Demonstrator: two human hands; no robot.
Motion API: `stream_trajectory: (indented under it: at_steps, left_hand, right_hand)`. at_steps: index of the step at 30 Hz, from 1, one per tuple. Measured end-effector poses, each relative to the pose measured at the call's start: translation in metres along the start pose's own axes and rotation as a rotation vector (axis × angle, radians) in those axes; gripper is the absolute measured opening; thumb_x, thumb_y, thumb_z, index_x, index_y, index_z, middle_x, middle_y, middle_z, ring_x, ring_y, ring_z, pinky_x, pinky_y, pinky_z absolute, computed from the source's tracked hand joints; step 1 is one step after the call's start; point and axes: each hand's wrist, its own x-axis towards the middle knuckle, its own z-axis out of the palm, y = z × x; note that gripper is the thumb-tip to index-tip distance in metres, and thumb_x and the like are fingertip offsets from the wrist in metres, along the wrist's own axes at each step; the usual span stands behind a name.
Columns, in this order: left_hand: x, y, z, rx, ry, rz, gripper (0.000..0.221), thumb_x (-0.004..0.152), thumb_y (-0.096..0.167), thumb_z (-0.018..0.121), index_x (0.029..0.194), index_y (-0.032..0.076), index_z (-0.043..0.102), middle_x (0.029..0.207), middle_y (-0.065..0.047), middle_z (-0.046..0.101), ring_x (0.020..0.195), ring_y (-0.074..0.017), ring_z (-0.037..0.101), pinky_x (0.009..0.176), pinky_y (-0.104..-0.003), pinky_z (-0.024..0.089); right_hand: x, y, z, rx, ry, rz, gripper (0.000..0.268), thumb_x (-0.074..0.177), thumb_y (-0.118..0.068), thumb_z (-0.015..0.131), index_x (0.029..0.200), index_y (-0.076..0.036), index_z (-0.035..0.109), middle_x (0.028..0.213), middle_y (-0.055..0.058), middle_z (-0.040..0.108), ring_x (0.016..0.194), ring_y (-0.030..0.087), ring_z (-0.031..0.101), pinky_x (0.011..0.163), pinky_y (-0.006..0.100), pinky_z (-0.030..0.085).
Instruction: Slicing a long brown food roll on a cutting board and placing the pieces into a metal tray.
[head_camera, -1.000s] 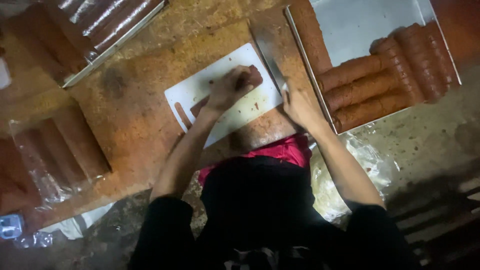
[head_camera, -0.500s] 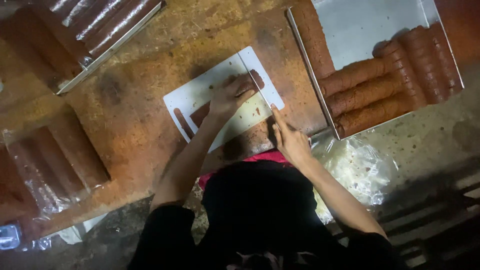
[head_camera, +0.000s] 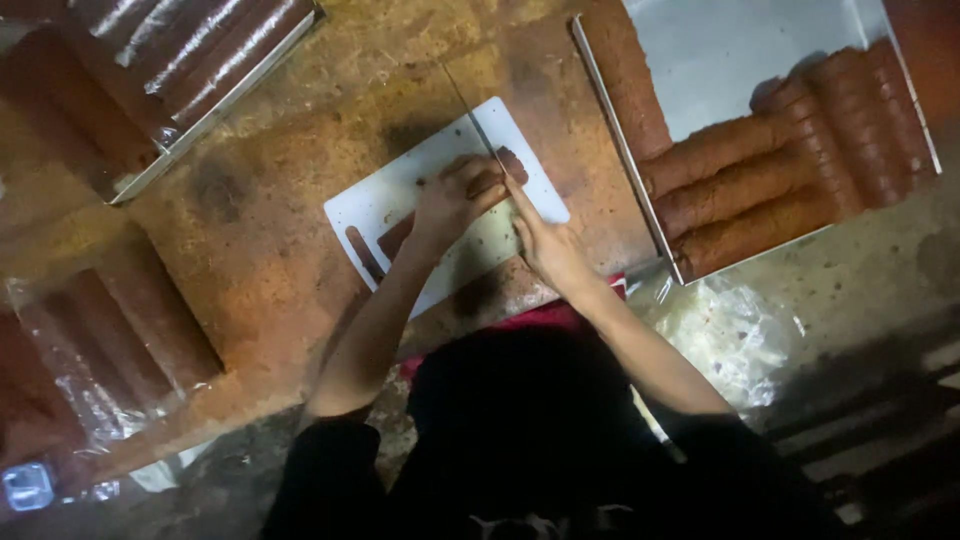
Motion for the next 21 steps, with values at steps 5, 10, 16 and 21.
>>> stream_trajectory:
  at_steps: [5, 10, 16, 21]
  left_hand:
    - [0.007, -0.038, 0.02, 0.236, 0.498, 0.498, 0.034, 0.094, 0.041, 0.08, 0.121, 0.022, 0.069, 0.11, 0.003, 0.076, 0.089, -0.0253, 0.076, 0.074, -0.034, 0.062]
    - [-0.013, 0.021, -0.033, 0.077, 0.241, 0.436, 0.031, 0.099, 0.022, 0.077, 0.126, 0.012, 0.067, 0.116, -0.011, 0.073, 0.102, -0.0341, 0.071, 0.088, -0.045, 0.059]
    - [-0.017, -0.014, -0.017, 0.225, 0.236, 0.386, 0.04, 0.096, 0.042, 0.075, 0.129, 0.022, 0.067, 0.105, -0.013, 0.073, 0.088, -0.0361, 0.075, 0.081, -0.045, 0.058]
    - [-0.014, -0.027, 0.002, 0.351, 0.427, 0.576, 0.021, 0.089, 0.028, 0.085, 0.105, 0.019, 0.074, 0.101, -0.002, 0.071, 0.084, -0.0282, 0.073, 0.072, -0.038, 0.059]
  right_hand:
    - [-0.068, 0.009, -0.008, -0.063, -0.122, 0.192, 0.054, 0.106, -0.037, 0.043, 0.156, -0.051, 0.03, 0.112, 0.028, 0.073, 0.102, 0.049, 0.069, 0.093, 0.059, 0.055]
    - [-0.097, 0.003, -0.013, -0.097, -0.155, 0.234, 0.056, 0.105, -0.038, 0.044, 0.157, -0.049, 0.029, 0.103, 0.026, 0.075, 0.096, 0.048, 0.071, 0.086, 0.059, 0.057]
    - [-0.111, -0.019, -0.039, -0.07, -0.078, 0.187, 0.055, 0.104, -0.034, 0.047, 0.156, -0.045, 0.035, 0.1, 0.022, 0.076, 0.091, 0.048, 0.071, 0.077, 0.06, 0.058]
    - [-0.101, -0.036, -0.043, -0.075, -0.036, 0.143, 0.051, 0.102, -0.036, 0.051, 0.152, -0.042, 0.043, 0.104, 0.02, 0.076, 0.089, 0.046, 0.072, 0.075, 0.061, 0.058]
